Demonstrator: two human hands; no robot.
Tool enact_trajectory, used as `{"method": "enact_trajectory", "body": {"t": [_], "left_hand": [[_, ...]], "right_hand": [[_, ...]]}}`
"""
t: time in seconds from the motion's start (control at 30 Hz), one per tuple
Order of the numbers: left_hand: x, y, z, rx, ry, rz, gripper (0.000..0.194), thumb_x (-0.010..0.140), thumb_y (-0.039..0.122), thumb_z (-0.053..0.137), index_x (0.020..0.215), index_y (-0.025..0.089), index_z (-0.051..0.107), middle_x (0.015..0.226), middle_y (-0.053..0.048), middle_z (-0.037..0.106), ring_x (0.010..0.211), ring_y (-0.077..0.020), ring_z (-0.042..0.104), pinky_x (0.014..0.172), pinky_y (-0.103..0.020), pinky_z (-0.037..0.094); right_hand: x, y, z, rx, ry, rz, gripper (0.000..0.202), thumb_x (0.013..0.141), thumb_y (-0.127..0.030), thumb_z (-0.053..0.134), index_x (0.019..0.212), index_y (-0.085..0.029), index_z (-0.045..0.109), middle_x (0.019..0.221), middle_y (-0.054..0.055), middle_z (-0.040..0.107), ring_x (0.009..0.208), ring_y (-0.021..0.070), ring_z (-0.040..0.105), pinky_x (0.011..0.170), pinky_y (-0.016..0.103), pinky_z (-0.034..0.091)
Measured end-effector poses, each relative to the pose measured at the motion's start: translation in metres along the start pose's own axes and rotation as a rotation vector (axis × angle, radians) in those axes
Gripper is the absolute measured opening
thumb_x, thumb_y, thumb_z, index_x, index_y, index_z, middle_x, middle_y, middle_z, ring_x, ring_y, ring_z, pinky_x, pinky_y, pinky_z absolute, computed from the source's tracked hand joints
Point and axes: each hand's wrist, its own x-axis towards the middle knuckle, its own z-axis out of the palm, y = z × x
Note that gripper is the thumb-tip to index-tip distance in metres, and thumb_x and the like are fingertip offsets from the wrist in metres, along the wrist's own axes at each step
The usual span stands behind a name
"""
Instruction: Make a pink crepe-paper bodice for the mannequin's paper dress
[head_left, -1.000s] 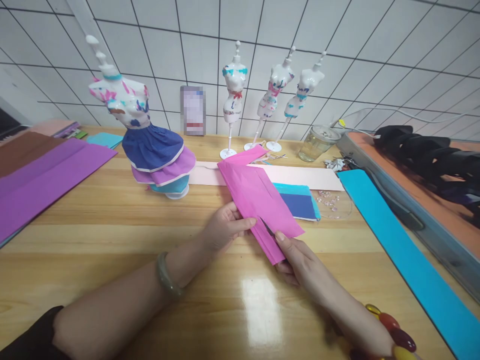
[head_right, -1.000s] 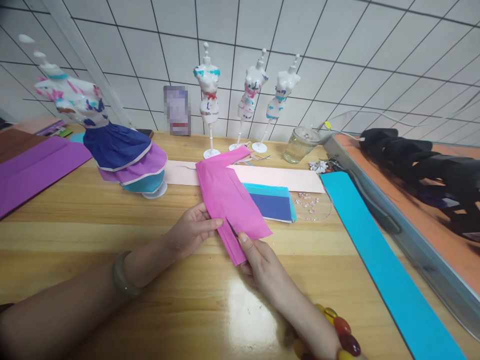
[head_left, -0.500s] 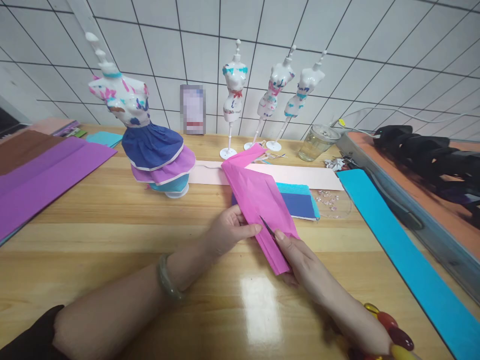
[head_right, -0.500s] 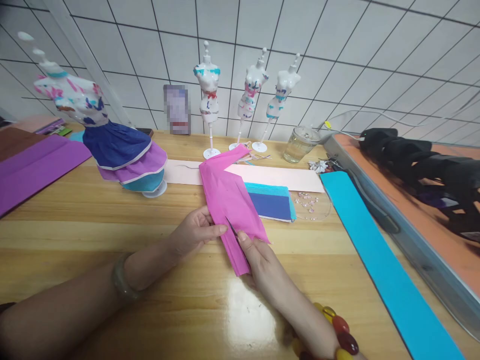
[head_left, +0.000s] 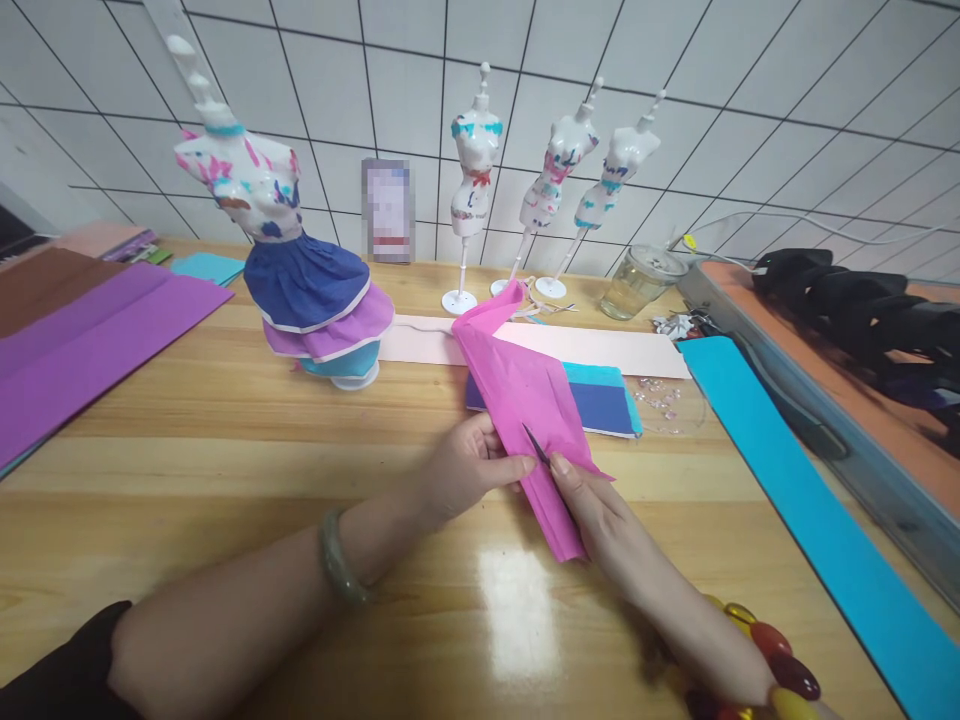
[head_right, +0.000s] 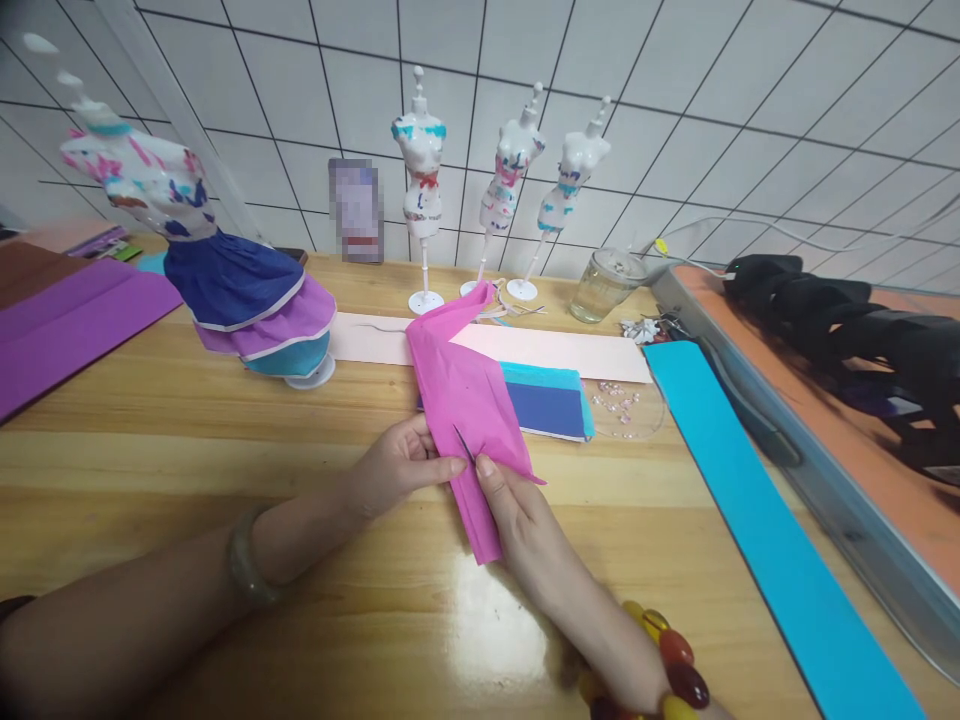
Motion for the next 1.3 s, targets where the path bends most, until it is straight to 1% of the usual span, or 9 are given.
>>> {"method": "enact_trajectory", "body": {"t": [0.13,0.33,0.5,0.8,1.0,1.13,1.3], "left_hand": [[0.000,-0.003,-0.001,-0.004,-0.009,0.007,0.032,0.064,0.023,0.080,0.088,0.014,0.062,0.083,-0.003,0.069,0.075,-0.0145,0.063,0.073,-0.029,0.048],[0.000,-0.004,-0.002,-0.005,-0.016,0.010,0.032,0.065,0.021,0.079,0.091,0.015,0.063,0.087,-0.004,0.070,0.079,-0.0160,0.064,0.075,-0.030,0.049],[0.000,-0.002,-0.001,-0.014,-0.019,0.006,0.033,0.064,0.022,0.080,0.092,0.015,0.063,0.087,-0.004,0.070,0.081,-0.0164,0.064,0.078,-0.031,0.049],[0.002,-0.006,-0.004,-0.017,-0.042,0.019,0.032,0.067,0.021,0.079,0.094,0.015,0.064,0.090,-0.005,0.071,0.081,-0.0159,0.065,0.079,-0.031,0.049],[0.002,-0.007,-0.005,-0.016,-0.051,0.029,0.031,0.067,0.021,0.079,0.094,0.014,0.063,0.090,-0.005,0.070,0.081,-0.0155,0.065,0.079,-0.031,0.049],[0.003,-0.007,-0.005,-0.019,-0.068,0.027,0.032,0.067,0.022,0.079,0.094,0.014,0.063,0.089,-0.005,0.070,0.082,-0.0159,0.064,0.080,-0.031,0.049],[0.004,-0.008,-0.007,-0.016,-0.074,0.026,0.030,0.068,0.022,0.078,0.093,0.015,0.063,0.088,-0.004,0.069,0.079,-0.0143,0.064,0.079,-0.030,0.048]], "right_hand": [[0.000,0.002,0.000,-0.008,0.023,0.013,0.041,0.089,-0.057,0.044,0.071,-0.021,0.054,0.073,0.001,0.057,0.072,0.0175,0.052,0.069,0.029,0.046],[0.001,0.001,0.001,-0.030,0.047,-0.006,0.040,0.089,-0.056,0.045,0.072,-0.021,0.055,0.072,0.001,0.057,0.072,0.0180,0.053,0.071,0.030,0.046],[0.001,-0.003,0.003,-0.014,0.045,-0.037,0.037,0.089,-0.053,0.045,0.073,-0.022,0.056,0.074,0.002,0.060,0.078,0.0194,0.057,0.078,0.031,0.047],[0.001,-0.001,0.000,-0.039,0.021,-0.045,0.037,0.091,-0.051,0.044,0.072,-0.022,0.056,0.074,0.001,0.059,0.075,0.0179,0.056,0.079,0.031,0.047],[0.002,-0.001,0.001,-0.031,0.045,-0.057,0.037,0.091,-0.051,0.044,0.071,-0.022,0.055,0.073,0.001,0.059,0.072,0.0175,0.055,0.079,0.031,0.048],[0.002,0.002,0.000,-0.044,0.037,-0.057,0.038,0.091,-0.052,0.044,0.073,-0.021,0.056,0.075,0.002,0.062,0.080,0.0199,0.059,0.078,0.031,0.049],[0.004,0.007,-0.002,-0.028,0.014,-0.089,0.039,0.092,-0.053,0.043,0.079,-0.020,0.060,0.081,0.003,0.066,0.088,0.0205,0.062,0.081,0.030,0.050]]}}
